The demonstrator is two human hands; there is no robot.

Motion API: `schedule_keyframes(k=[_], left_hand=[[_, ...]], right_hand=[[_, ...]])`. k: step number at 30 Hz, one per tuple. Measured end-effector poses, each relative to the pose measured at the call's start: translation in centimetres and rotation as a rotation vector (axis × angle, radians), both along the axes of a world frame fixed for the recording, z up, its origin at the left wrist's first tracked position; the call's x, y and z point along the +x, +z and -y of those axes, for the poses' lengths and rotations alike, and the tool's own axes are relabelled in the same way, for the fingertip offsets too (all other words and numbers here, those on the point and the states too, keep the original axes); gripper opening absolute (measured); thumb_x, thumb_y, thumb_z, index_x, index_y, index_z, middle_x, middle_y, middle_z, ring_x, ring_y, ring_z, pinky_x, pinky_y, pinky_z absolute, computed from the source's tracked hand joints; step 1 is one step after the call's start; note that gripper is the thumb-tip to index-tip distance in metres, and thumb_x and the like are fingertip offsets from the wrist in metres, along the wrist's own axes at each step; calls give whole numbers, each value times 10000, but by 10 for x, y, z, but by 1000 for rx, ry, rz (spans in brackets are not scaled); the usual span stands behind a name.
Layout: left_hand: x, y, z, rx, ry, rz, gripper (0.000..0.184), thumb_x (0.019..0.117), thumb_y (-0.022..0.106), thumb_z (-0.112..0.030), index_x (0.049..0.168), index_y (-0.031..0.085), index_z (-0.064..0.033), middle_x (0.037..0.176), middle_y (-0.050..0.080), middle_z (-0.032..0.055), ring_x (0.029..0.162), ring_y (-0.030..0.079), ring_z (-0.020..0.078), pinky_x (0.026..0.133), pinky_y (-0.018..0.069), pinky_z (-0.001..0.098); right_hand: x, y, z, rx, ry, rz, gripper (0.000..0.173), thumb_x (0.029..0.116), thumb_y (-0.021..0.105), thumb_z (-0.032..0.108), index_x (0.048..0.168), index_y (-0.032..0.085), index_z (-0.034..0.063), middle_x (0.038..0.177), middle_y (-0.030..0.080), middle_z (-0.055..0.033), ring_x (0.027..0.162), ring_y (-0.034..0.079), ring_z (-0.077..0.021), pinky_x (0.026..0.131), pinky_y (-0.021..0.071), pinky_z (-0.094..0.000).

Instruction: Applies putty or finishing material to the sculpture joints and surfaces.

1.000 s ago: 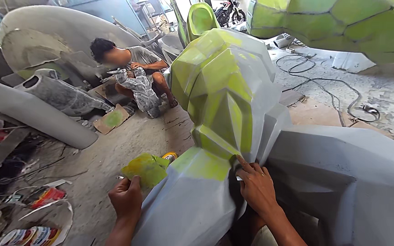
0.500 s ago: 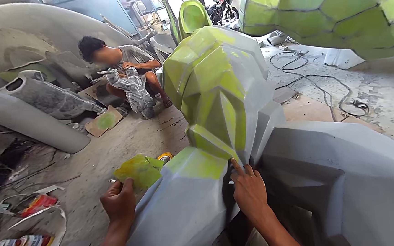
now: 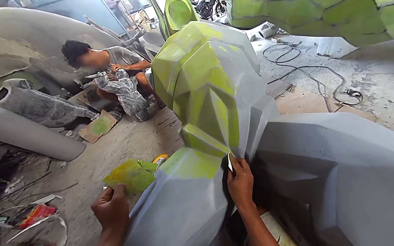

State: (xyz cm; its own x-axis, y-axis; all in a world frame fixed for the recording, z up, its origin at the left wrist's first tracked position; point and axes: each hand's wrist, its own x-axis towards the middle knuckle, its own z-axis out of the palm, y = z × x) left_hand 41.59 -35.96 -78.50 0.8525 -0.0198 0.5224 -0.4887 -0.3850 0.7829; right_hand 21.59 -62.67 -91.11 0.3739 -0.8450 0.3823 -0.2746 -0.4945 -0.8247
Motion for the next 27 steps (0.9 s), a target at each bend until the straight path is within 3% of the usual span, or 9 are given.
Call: schedule_keyframes(k=[5,8,10,13,18,22,27], left_hand=[[0,-1,-1,2,-5,-1,236,942,584,-70,708,598,-98,582,531,-106,524,533,-28,524,466,166],[0,-1,-1,6,7,-1,255,941,588,-71,689,576,-109,573,508,-105,512,517,-25,514,456,168],[-1,0,0,19,17,0,262,945,582,-69,687,560,-108,572,495,-104,512,509,-24,515,455,174],[-3,0,-1,24,18,-10,263,953,578,-72,692,568,-105,579,508,-103,521,521,-25,523,464,173],[-1,0,-2,31,21,-23,261,953,573,-69,696,559,-114,584,499,-102,525,517,-23,530,462,173],[0,0,-3,23,21,-30,277,956,569,-71,685,552,-127,580,494,-106,522,517,-15,532,468,180],[4,-2,-6,13,18,-28,288,957,568,-71,677,546,-131,582,504,-100,530,532,-5,542,488,195]], right_hand=[[-14,-18,1,-59,92,74,373,928,606,183,1262,751,265,1117,709,15,1045,659,-132,854,583,-341],[-15,-22,2,-24,46,203,339,910,601,120,1192,776,188,1122,714,-4,1043,668,-121,883,587,-322],[-6,-16,7,1,-39,238,379,918,606,70,1260,744,159,1177,697,-36,1063,669,-136,883,598,-335],[10,-7,9,30,-70,170,403,950,608,89,1321,706,212,1202,674,-21,1074,658,-152,862,596,-367],[10,-1,-2,97,-6,168,422,941,579,49,1293,708,242,1184,661,3,1078,647,-146,865,595,-374],[0,-8,-9,103,46,275,383,951,540,67,1239,734,227,1191,677,25,1132,634,-120,941,573,-362],[-7,-31,-8,163,-145,313,374,953,531,62,1259,731,147,1193,670,-41,1103,645,-131,927,580,-334]])
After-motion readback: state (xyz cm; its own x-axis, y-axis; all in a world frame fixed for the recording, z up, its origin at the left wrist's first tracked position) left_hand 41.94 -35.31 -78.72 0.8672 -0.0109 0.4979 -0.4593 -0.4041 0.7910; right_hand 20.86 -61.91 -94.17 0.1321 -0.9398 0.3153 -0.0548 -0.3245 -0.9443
